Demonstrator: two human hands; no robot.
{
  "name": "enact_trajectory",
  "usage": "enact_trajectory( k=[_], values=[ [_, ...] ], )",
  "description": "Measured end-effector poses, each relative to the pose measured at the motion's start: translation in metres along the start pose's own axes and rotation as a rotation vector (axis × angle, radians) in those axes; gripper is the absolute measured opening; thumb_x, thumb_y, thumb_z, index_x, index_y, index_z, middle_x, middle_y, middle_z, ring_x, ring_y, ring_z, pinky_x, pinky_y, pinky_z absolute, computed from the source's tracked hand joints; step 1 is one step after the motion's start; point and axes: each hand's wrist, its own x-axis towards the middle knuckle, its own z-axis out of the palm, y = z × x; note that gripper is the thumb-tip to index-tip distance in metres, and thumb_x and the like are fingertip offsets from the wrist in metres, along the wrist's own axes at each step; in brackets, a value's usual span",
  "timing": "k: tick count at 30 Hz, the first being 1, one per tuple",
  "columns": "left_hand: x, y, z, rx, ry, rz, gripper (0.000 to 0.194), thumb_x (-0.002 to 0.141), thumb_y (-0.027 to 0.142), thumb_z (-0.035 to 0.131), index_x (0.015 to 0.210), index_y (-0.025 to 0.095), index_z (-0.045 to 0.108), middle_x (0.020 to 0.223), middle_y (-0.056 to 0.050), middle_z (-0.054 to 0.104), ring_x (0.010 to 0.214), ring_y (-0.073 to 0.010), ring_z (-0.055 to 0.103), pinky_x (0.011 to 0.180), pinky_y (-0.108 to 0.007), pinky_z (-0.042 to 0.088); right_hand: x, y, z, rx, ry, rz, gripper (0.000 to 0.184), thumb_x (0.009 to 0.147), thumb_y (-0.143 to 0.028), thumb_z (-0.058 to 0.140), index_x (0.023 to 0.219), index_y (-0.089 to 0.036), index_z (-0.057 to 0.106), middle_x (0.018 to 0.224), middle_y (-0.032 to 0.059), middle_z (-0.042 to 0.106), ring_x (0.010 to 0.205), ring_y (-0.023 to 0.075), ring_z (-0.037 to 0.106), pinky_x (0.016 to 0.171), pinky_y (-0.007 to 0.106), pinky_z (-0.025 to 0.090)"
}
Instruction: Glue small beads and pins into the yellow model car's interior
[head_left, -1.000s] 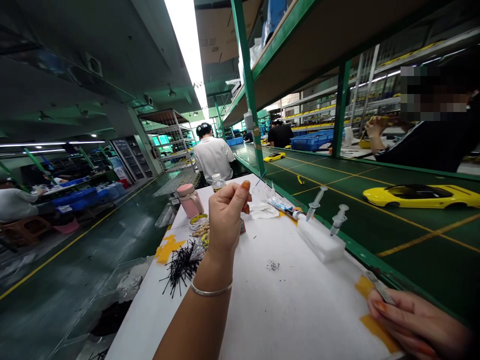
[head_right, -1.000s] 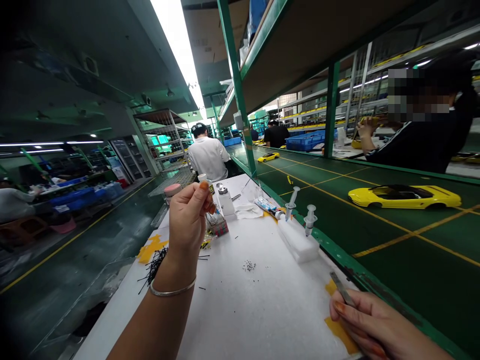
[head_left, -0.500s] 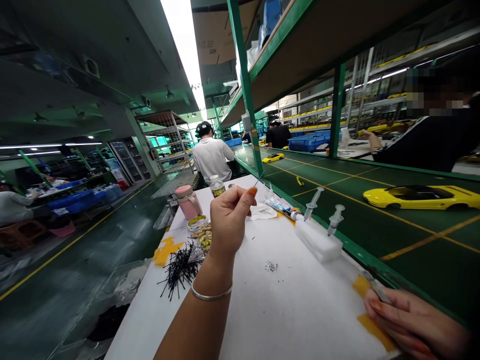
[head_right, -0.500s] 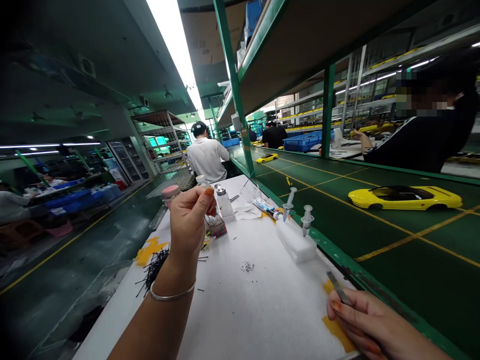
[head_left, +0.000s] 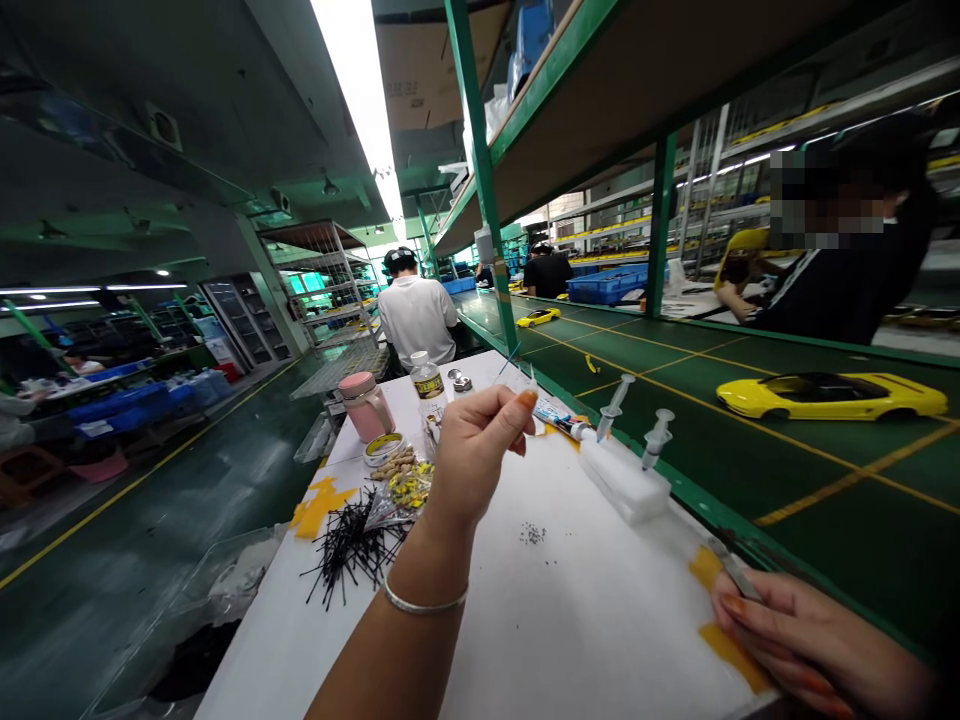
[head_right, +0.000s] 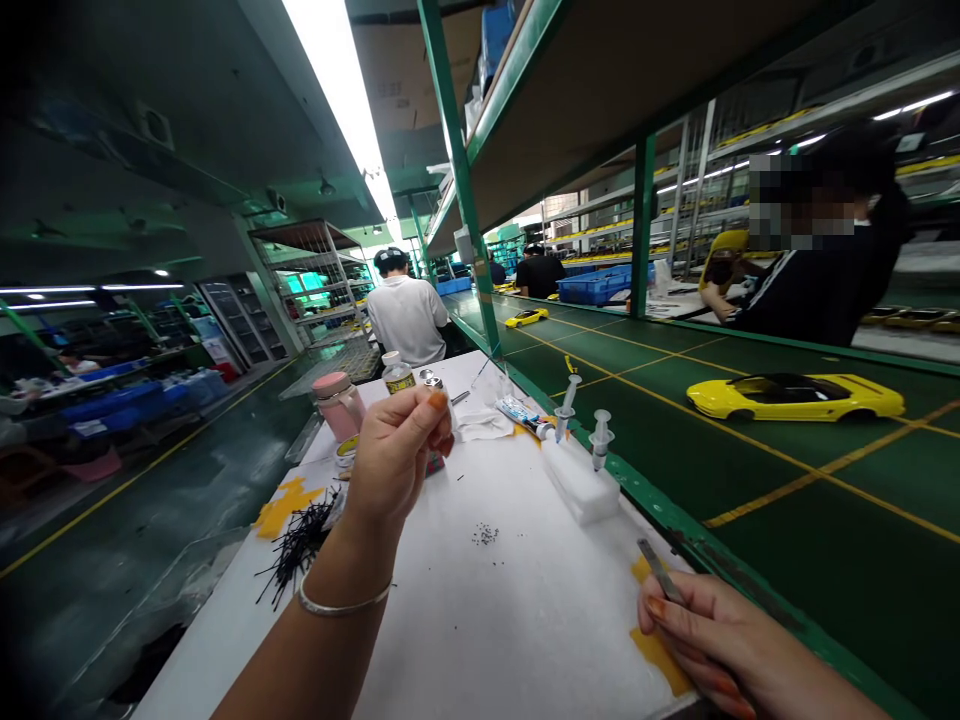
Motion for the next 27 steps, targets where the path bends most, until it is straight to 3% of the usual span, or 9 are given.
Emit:
enact_trajectory(
  k=[3,6,11,14,17,21,27],
  values=[
    [-0.009,-0.013,0.021,-0.093,-0.135,-0.133,0.049,0.089,0.056,0.075,0.062,0.017,0.061,0.058,0.001,0.051,0.052,-0.0082,0.044,0.051,-0.021,0.038,-0.008,-0.014,0.004,0.053,-0.198,-0.059,0.059,0.072,-0.080,0.077,0.077,-0.023,0.060,0.053,-0.0077,0.029,0.046,0.0056,0.011,0.045,0.022,0.014],
    [-0.024,-0.031,0.045,-0.160,-0.310,-0.284,0.050,0.088,0.056,0.074,0.061,0.016,0.060,0.058,0.001,0.051,0.052,-0.0078,0.044,0.052,-0.022,0.038,-0.016,-0.029,0.011,0.082,-0.269,-0.101,0.053,0.079,-0.068,0.080,0.085,-0.019,0.060,0.056,-0.0088,0.032,0.048,0.0049,0.015,0.044,0.020,0.013],
    [-0.057,-0.059,0.081,-0.179,-0.602,-0.526,0.047,0.088,0.052,0.075,0.063,0.014,0.063,0.056,0.000,0.054,0.054,-0.0086,0.048,0.055,-0.021,0.039,-0.034,-0.044,0.023,0.291,-0.144,-0.288,0.046,0.080,-0.055,0.085,0.093,-0.016,0.063,0.055,-0.0115,0.030,0.046,0.0029,0.017,0.043,0.018,0.011],
    [-0.070,-0.068,0.093,-0.168,-0.728,-0.629,0.044,0.087,0.051,0.074,0.065,0.013,0.066,0.061,-0.002,0.058,0.056,-0.0095,0.049,0.054,-0.022,0.039,-0.047,-0.050,0.028,0.375,-0.140,-0.415,0.043,0.083,-0.050,0.083,0.107,-0.015,0.072,0.056,-0.0100,0.038,0.044,0.0018,0.019,0.043,0.018,0.012],
    [-0.075,-0.071,0.095,-0.140,-0.775,-0.688,0.041,0.088,0.049,0.073,0.069,0.013,0.068,0.065,-0.002,0.060,0.059,-0.0100,0.050,0.055,-0.022,0.039,-0.057,-0.056,0.031,0.380,-0.171,-0.487,0.032,0.089,-0.043,0.078,0.103,-0.015,0.079,0.054,-0.0063,0.048,0.041,0.0004,0.026,0.044,0.019,0.015],
    [-0.072,-0.070,0.092,-0.099,-0.788,-0.720,0.040,0.088,0.050,0.072,0.077,0.011,0.073,0.069,-0.002,0.060,0.063,-0.0101,0.049,0.059,-0.022,0.040,-0.062,-0.060,0.031,0.383,-0.229,-0.460,0.017,0.089,-0.032,0.078,0.096,-0.018,0.083,0.067,0.0017,0.066,0.043,-0.0002,0.035,0.044,0.017,0.018],
    [-0.070,-0.068,0.092,-0.084,-0.803,-0.720,0.042,0.085,0.053,0.074,0.078,0.011,0.073,0.074,-0.003,0.064,0.065,-0.0107,0.050,0.062,-0.024,0.042,-0.062,-0.058,0.031,0.407,-0.258,-0.441,0.011,0.089,-0.026,0.078,0.097,-0.021,0.085,0.070,0.0024,0.068,0.044,-0.0004,0.036,0.043,0.015,0.020]
  ],
)
